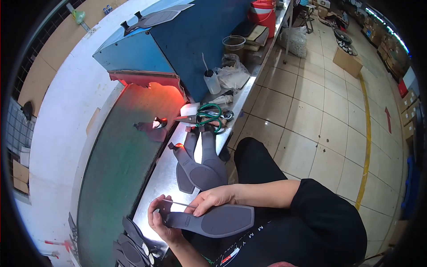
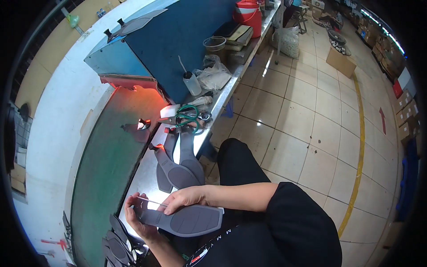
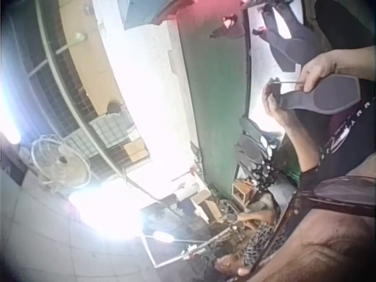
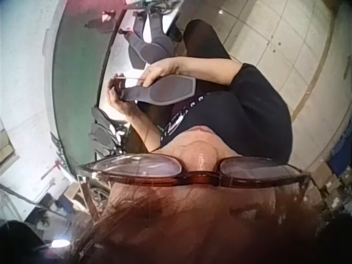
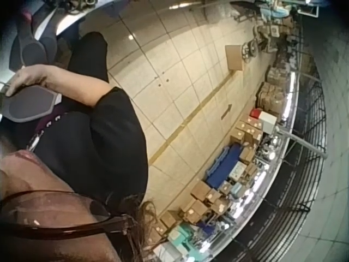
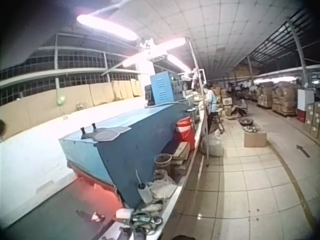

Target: The person is finishing a shoe component by trimming excess material with a knife.

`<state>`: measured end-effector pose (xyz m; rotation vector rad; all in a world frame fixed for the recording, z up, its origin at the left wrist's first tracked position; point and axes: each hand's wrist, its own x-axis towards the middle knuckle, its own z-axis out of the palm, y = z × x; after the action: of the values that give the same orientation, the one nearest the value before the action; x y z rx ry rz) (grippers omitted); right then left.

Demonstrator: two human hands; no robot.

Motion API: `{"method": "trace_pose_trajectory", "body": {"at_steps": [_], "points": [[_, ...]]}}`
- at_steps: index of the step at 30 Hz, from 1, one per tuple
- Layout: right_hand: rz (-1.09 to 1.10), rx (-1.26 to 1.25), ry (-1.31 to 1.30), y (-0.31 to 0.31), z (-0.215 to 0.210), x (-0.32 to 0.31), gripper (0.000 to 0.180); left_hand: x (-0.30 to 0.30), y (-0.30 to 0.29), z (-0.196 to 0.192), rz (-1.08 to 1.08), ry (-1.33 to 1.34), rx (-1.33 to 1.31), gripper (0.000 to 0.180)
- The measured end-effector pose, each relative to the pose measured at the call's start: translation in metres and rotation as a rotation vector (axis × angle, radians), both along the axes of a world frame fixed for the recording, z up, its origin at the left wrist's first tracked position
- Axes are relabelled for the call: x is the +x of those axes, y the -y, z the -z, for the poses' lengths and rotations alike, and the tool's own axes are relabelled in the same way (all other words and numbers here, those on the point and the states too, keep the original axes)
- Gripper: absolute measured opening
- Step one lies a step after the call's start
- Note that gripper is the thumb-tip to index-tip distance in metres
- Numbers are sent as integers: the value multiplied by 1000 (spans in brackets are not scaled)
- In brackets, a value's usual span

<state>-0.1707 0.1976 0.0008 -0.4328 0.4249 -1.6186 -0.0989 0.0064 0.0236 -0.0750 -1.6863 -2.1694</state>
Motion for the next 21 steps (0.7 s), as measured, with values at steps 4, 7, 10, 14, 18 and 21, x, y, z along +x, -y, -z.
{"method": "trace_pose_trajectory", "body": {"at_steps": [4, 7, 10, 14, 18, 21], "points": [[135, 62, -156, -3, -9, 3, 39, 0, -14, 7, -138, 36, 155, 49], [329, 20, -416, 9, -7, 9, 37, -4, -10, 13, -177, 39, 196, 51], [471, 239, -991, 34, -8, 16, 34, -10, 34, 39, -226, 110, 298, 52], [960, 336, -1563, 73, 14, 52, 38, -20, 71, 61, -221, 96, 190, 47], [801, 461, -1499, 26, 5, 57, 29, -2, 35, 56, 142, 357, 232, 59], [701, 472, -1280, 5, -2, 55, 28, 28, 3, 45, -15, 569, 355, 76]]}}
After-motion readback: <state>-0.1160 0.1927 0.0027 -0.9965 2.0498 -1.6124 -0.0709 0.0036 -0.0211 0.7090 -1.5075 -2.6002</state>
